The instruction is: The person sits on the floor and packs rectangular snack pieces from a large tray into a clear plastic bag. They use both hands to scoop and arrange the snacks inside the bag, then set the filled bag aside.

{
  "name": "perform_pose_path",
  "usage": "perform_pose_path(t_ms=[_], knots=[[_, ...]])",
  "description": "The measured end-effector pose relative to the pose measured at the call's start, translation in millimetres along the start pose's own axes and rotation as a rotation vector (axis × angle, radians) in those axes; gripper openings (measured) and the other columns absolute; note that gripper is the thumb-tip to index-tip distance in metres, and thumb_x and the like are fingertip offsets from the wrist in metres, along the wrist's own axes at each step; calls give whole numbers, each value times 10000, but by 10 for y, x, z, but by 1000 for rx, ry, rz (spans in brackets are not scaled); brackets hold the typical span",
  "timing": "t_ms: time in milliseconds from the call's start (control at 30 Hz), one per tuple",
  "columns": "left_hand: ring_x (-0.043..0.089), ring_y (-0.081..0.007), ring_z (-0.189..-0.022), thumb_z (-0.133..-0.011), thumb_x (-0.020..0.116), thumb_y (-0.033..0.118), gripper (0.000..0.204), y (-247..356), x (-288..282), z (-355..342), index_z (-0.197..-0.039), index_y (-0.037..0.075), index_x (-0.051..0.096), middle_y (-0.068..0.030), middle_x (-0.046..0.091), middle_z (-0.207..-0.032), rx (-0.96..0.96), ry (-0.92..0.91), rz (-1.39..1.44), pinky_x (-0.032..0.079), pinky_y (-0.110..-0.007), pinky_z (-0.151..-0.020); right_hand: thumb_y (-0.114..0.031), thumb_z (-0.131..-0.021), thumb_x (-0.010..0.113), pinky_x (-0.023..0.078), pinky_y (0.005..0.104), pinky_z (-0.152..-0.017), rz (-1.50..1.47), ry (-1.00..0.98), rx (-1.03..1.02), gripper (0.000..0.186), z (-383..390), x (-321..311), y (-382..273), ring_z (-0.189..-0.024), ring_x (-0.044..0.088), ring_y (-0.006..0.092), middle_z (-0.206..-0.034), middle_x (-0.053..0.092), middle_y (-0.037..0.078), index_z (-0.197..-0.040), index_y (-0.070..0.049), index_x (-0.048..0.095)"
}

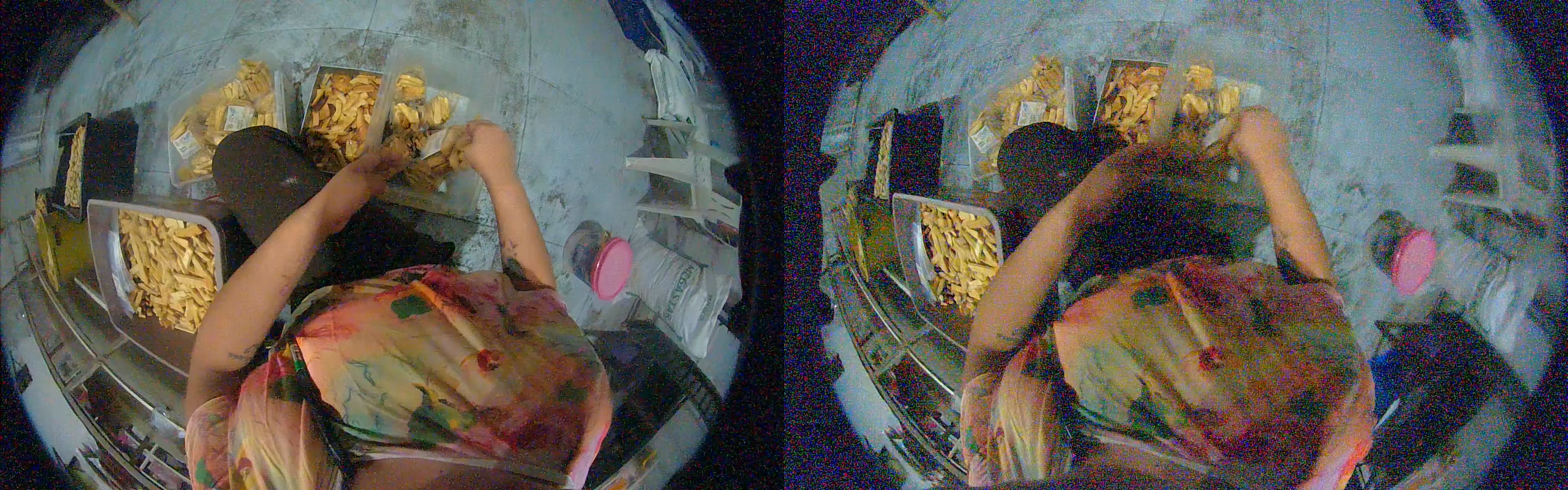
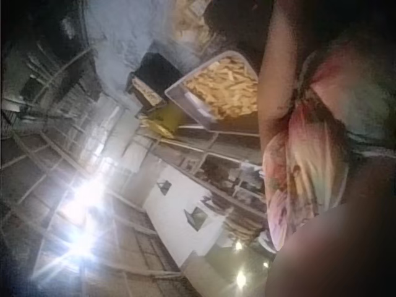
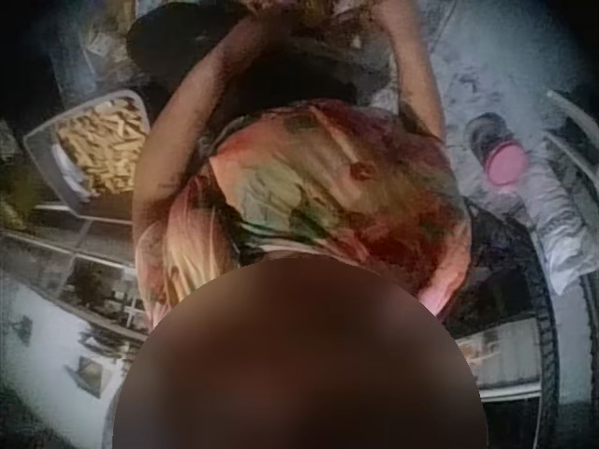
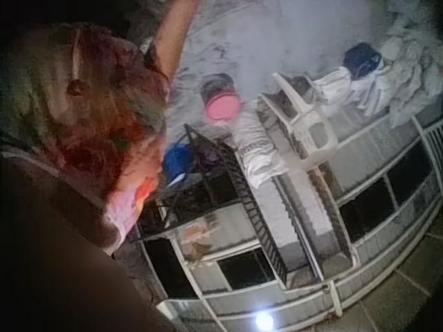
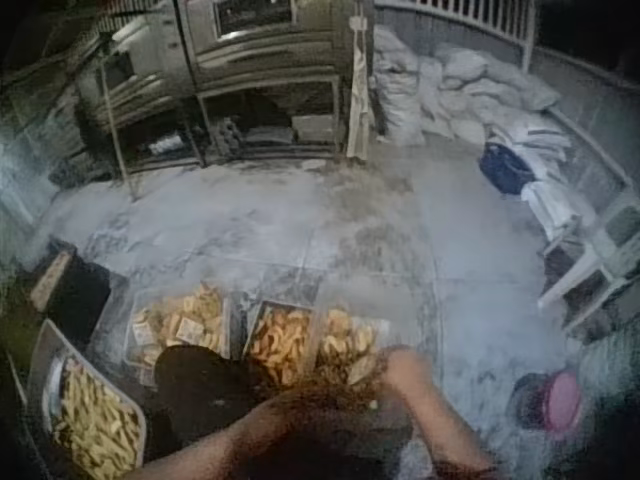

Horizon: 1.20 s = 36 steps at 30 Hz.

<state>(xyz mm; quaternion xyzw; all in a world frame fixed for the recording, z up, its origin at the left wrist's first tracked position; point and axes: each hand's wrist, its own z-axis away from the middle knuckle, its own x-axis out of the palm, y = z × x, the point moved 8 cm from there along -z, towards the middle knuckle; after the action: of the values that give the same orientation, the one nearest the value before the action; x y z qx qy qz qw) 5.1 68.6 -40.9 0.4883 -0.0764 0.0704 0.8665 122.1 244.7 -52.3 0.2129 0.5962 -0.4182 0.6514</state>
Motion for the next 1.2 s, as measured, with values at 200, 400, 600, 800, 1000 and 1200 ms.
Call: perform_pose_path(t_ms=[200, 400, 600, 800, 1000, 1200], knots=[[434, -168, -1142, -902, 436, 138, 372, 40, 99, -39, -1254, 18, 448, -78, 500, -1229, 58, 64, 7, 316, -297, -969, -155, -750, 519, 481, 428, -701, 128, -88, -29, 134, -88, 388, 211, -815, 602, 328, -865, 620, 142, -784, -60, 609], [445, -174, -1134, -897, 421, 112, 376, 147, 125, -18, -1258, 9, 445, -87, 504, -1226, 20, 58, 78, 327, -293, -964, -168, -827, 440, 480, 437, -746, -16, -242, -51, 202, -167, 1481, 430, -859, 596, 344, -929, 608, 166, -906, -53, 587], [444, -173, -1145, -875, 419, 85, 403, 86, 59, -16, -1275, 33, 442, -88, 500, -1238, 4, 106, 9, 342, -304, -950, -232, -809, 461, 478, 440, -747, -92, -107, -57, 261, -186, 1806, 596, -862, 592, 354, -913, 608, 180, -911, -32, 594], [418, -180, -1181, -881, 437, 105, 396, -17, 0, -22, -1275, 65, 451, -63, 488, -1260, -64, 103, 12, 324, -312, -972, -217, -692, 590, 491, 431, -694, -161, 18, 343, 230, -444, 1385, 925, -760, 619, 344, -812, 634, 186, -799, -20, 639], [403, -183, -1197, -858, 454, 87, 421, -5, 69, -125, -1278, 60, 440, -65, 472, -1278, 53, -20, 195, 313, -310, -984, -169, -689, 614, 505, 421, -648, 27, 307, 265, 178, -1127, 362, 885, -737, 633, 331, -793, 639, 187, -773, -17, 652], [391, -198, -1216, -739, 466, -26, 578, 64, 96, -185, -1306, 65, 399, -87, 434, -1314, -1, -1, 128, 299, -311, -999, -138, -743, 560, 506, 431, -651, 384, 46, -160, 168, -1586, 530, 526, -762, 632, 325, -882, 635, 182, -824, -22, 652]])
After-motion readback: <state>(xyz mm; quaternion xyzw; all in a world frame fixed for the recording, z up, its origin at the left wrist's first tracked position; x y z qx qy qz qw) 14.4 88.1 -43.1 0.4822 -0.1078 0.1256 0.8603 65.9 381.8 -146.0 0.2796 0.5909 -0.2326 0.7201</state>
